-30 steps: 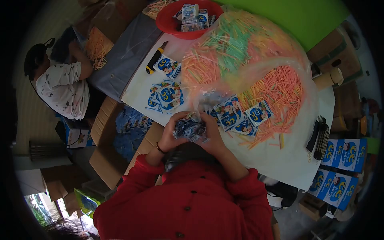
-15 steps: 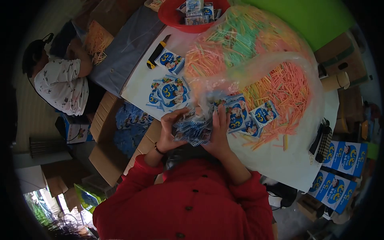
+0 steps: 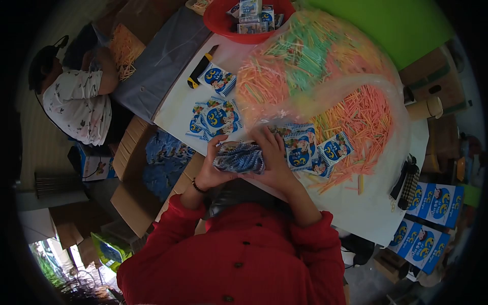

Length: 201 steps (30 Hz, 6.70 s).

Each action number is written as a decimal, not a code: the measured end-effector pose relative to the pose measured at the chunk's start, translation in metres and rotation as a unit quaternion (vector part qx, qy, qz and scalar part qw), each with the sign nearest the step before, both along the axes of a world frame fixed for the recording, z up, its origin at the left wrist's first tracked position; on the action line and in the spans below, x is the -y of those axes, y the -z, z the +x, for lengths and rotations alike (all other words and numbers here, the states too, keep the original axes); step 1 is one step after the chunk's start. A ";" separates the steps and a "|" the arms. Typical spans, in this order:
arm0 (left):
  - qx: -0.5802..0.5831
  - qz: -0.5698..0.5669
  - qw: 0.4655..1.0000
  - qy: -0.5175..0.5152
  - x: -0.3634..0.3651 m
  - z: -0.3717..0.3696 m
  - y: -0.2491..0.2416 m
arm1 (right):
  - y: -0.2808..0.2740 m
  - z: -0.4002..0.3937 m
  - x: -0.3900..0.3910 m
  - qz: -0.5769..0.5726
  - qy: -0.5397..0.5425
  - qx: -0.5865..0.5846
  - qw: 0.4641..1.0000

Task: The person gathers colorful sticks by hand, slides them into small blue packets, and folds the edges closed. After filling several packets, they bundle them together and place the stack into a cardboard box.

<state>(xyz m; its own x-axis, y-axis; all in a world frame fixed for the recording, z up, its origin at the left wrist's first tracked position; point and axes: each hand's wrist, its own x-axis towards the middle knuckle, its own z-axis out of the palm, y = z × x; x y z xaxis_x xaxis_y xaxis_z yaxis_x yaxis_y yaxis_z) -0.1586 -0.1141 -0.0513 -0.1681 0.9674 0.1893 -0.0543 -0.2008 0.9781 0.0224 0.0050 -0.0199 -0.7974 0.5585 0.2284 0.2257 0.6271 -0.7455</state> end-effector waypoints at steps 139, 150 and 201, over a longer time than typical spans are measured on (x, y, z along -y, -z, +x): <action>-0.268 -0.204 0.933 -0.128 -0.030 -0.059 -0.025 | 0.010 -0.078 0.024 -0.639 0.166 -0.141 0.738; -0.116 0.077 0.981 -0.132 0.002 -0.052 -0.046 | -0.001 -0.085 0.016 -0.014 0.035 -0.156 0.987; -0.081 0.079 0.976 -0.186 0.005 -0.031 -0.004 | 0.018 -0.082 0.011 -0.097 -0.104 -0.044 0.989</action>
